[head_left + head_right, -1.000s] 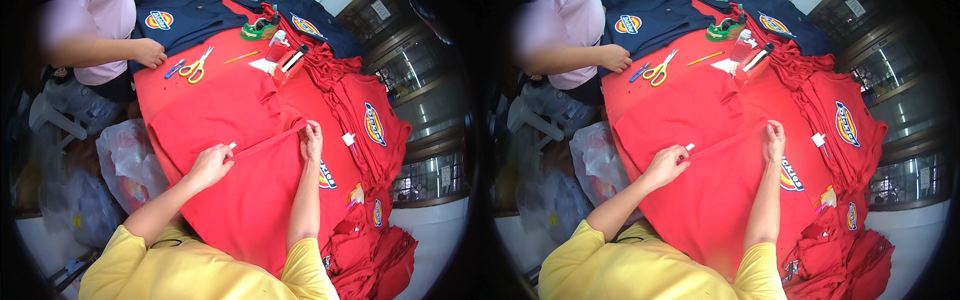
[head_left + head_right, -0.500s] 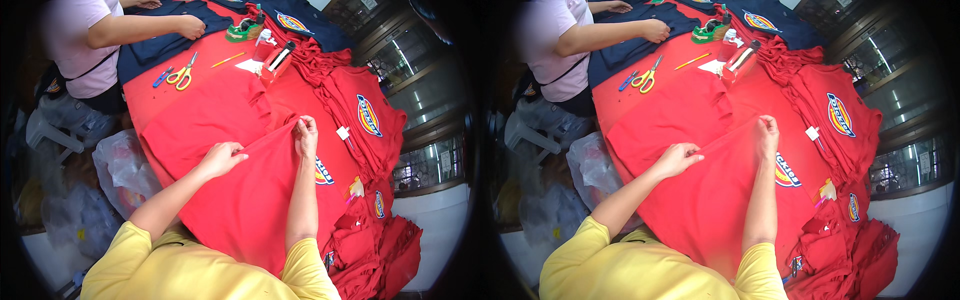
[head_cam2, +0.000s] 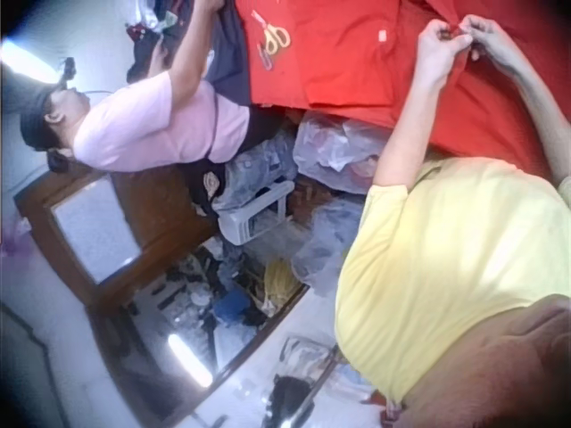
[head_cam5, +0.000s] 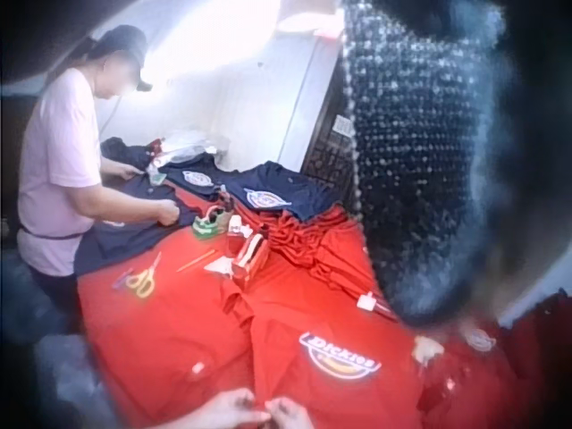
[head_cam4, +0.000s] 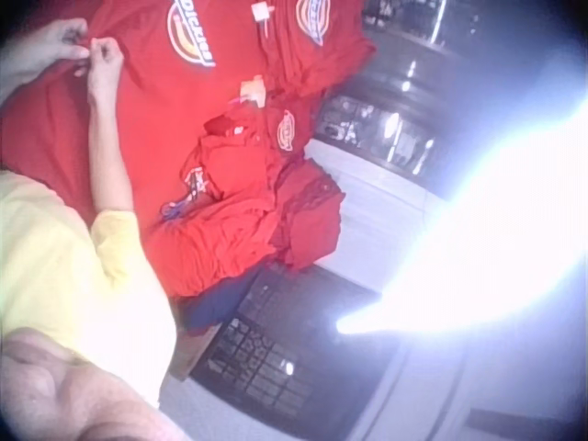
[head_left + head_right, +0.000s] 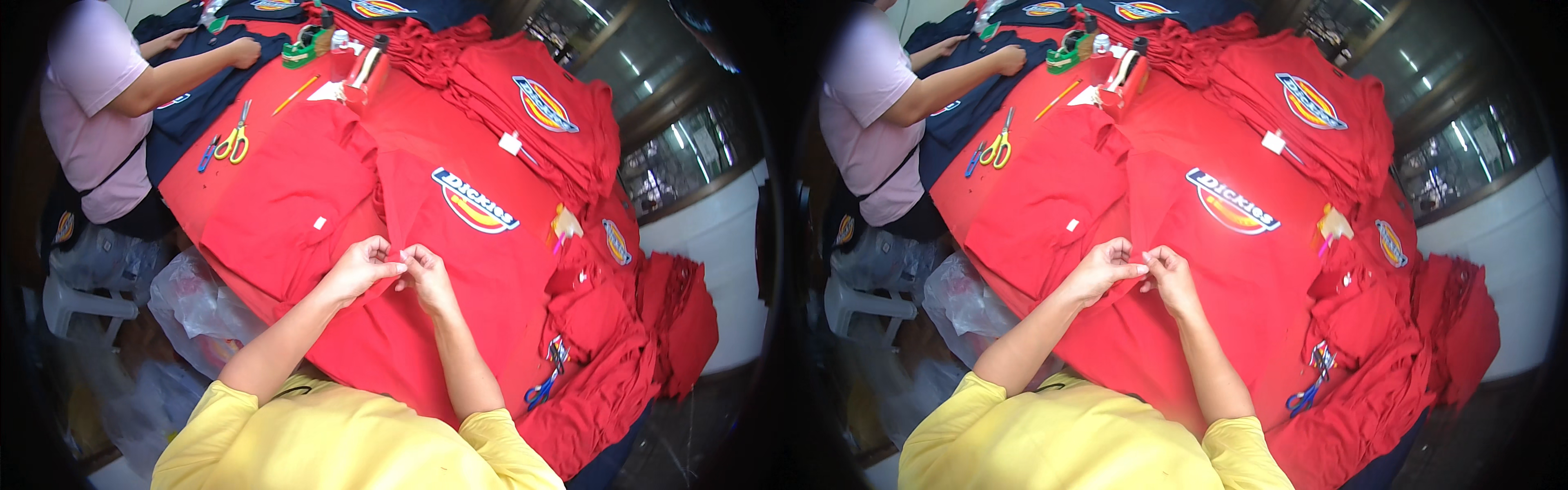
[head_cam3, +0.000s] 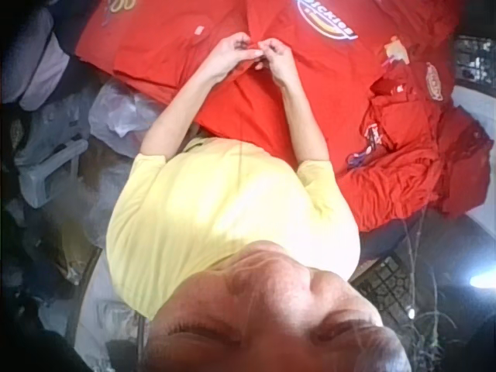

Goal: The person picks up red t-shirts, smooths them out on a table, and folds them into a rectangular shape. The person also uses a small orange tool to remove debris from the fabric before completing the fold.

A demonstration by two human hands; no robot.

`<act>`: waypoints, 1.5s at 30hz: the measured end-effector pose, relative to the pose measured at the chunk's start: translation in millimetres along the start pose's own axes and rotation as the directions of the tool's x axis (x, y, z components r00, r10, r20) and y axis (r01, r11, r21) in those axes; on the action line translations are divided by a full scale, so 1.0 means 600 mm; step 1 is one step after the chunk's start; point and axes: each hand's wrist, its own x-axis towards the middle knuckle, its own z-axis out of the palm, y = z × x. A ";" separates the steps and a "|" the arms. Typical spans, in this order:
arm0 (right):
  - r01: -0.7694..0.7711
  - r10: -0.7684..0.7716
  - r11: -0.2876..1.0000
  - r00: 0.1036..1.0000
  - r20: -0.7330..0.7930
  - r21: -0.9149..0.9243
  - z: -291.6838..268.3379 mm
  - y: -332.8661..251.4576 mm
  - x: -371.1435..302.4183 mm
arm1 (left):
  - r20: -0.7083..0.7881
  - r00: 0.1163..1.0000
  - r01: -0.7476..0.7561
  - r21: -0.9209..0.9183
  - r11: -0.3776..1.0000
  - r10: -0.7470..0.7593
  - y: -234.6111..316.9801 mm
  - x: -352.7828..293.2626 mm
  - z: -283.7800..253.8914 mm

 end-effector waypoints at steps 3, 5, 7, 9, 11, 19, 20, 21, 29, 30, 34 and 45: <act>0.045 -0.014 0.976 0.989 -0.145 0.211 -0.007 0.025 -0.042 | -0.087 0.996 0.014 0.122 0.992 -0.003 -0.007 -0.038 0.002; 0.061 0.009 0.950 0.975 -0.221 0.306 -0.011 0.032 -0.064 | -0.047 0.989 -0.077 0.656 0.751 0.142 -0.041 -0.063 -0.041; 0.073 0.031 0.927 0.962 -0.271 0.367 -0.017 0.040 -0.080 | 0.050 0.979 -0.147 0.848 0.510 0.199 -0.048 -0.100 -0.052; 0.087 0.035 0.925 0.951 -0.309 0.371 -0.029 0.044 -0.090 | 0.074 0.994 -0.015 0.825 0.564 -0.081 -0.024 -0.144 -0.036; 0.080 0.018 0.951 0.950 -0.311 0.298 -0.048 0.058 -0.093 | 0.151 0.965 0.001 0.815 0.580 -0.214 -0.010 -0.191 -0.016; 0.081 -0.012 0.956 0.971 -0.240 0.280 -0.071 0.070 -0.098 | 0.095 0.990 0.043 0.500 0.865 -0.104 -0.076 -0.170 0.006; 0.054 -0.006 0.967 0.982 -0.190 0.247 -0.071 0.068 -0.098 | 0.026 1.000 -0.016 0.586 0.810 0.001 -0.079 -0.133 0.002; 0.030 0.000 0.977 0.990 -0.139 0.213 -0.071 0.066 -0.098 | -0.045 0.993 -0.073 0.515 0.854 0.113 -0.080 -0.102 0.013; 0.052 -0.120 0.986 0.878 -0.464 -0.156 -0.067 0.035 0.023 | -0.085 0.996 -0.048 -0.349 0.936 0.019 -0.077 0.106 0.054; 0.085 -0.247 0.944 0.823 -0.511 -0.319 -0.070 0.049 0.060 | -0.087 0.995 -0.069 -0.351 0.934 0.041 -0.072 0.117 0.058; 0.121 -0.444 0.752 0.820 -0.362 -0.648 -0.042 0.023 0.095 | -0.085 0.995 0.020 -0.252 0.968 -0.043 -0.050 0.173 0.023; 0.153 -0.410 0.757 0.868 -0.279 -0.635 -0.060 -0.069 0.011 | -0.120 0.954 -0.268 0.073 0.961 0.275 -0.007 0.202 0.026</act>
